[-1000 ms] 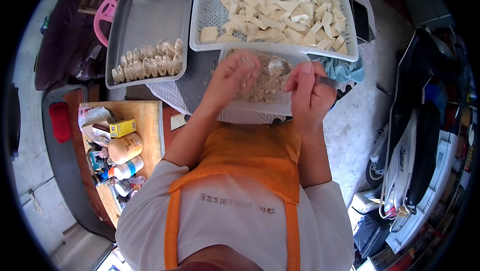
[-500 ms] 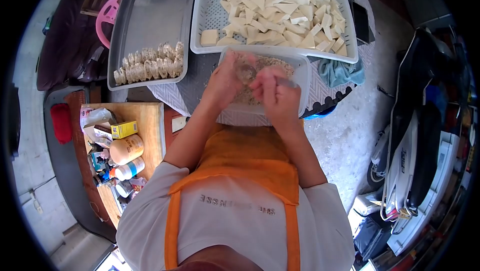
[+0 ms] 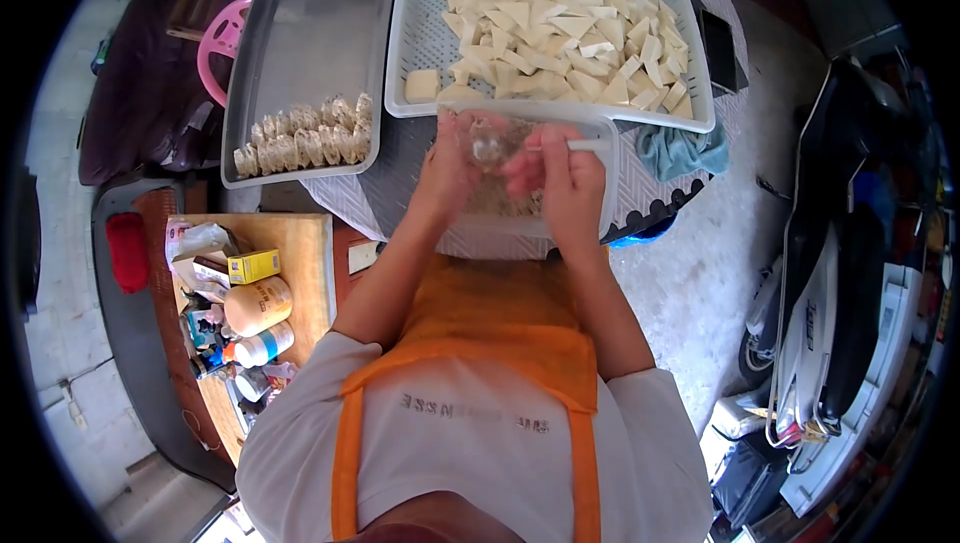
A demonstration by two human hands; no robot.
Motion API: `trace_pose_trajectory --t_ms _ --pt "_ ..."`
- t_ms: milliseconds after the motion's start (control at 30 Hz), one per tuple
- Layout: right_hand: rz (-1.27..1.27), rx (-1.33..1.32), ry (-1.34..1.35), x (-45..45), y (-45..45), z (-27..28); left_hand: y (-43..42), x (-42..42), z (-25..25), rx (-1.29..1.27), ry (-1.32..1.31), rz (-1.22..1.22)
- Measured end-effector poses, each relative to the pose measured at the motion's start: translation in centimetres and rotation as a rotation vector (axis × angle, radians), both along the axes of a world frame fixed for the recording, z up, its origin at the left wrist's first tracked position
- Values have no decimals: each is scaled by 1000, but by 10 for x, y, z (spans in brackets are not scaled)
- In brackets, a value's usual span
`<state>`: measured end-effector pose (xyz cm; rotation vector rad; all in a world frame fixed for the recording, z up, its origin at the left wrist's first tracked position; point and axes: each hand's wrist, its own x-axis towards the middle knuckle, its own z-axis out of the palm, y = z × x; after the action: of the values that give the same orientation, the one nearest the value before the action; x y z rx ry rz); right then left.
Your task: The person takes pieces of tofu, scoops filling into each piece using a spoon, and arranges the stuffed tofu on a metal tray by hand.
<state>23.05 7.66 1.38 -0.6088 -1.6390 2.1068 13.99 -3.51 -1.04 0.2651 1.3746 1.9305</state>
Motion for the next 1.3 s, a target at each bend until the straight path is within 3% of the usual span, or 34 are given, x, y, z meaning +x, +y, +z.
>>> trace_pose_trajectory --t_ms 133,233,333,433,600,667,767,867,967,1067,1167,1267,1300 --pt "-15 166 48 8 -5 -3 -2 2 5 -21 -13 -33" --pt "-108 226 136 14 8 -8 3 4 17 -15 -79 128" --pt "-169 183 181 21 27 -8 -3 -6 -1 9 105 -22" --pt "-151 137 76 24 28 -12 1 6 10 -107 27 54" --pt "-37 590 -44 24 24 6 0 5 30 -187 67 -46" --pt "-70 614 -82 24 22 14 -2 3 28 -197 57 -84" --pt "-97 618 -90 24 23 14 3 4 21 -145 -46 48" --pt "-106 627 -83 25 23 14 10 6 13 7 -191 62" --pt "-107 641 -78 26 23 15 9 7 21 -6 7 16" --pt "-101 658 -60 26 24 16 1 1 17 -136 12 -58" --pt "-106 646 -51 27 22 16 1 1 13 42 -309 11" --pt "-113 606 -53 26 21 16 4 8 32 74 -400 20" --pt "-112 590 -56 27 21 15 3 9 35 30 -302 5"
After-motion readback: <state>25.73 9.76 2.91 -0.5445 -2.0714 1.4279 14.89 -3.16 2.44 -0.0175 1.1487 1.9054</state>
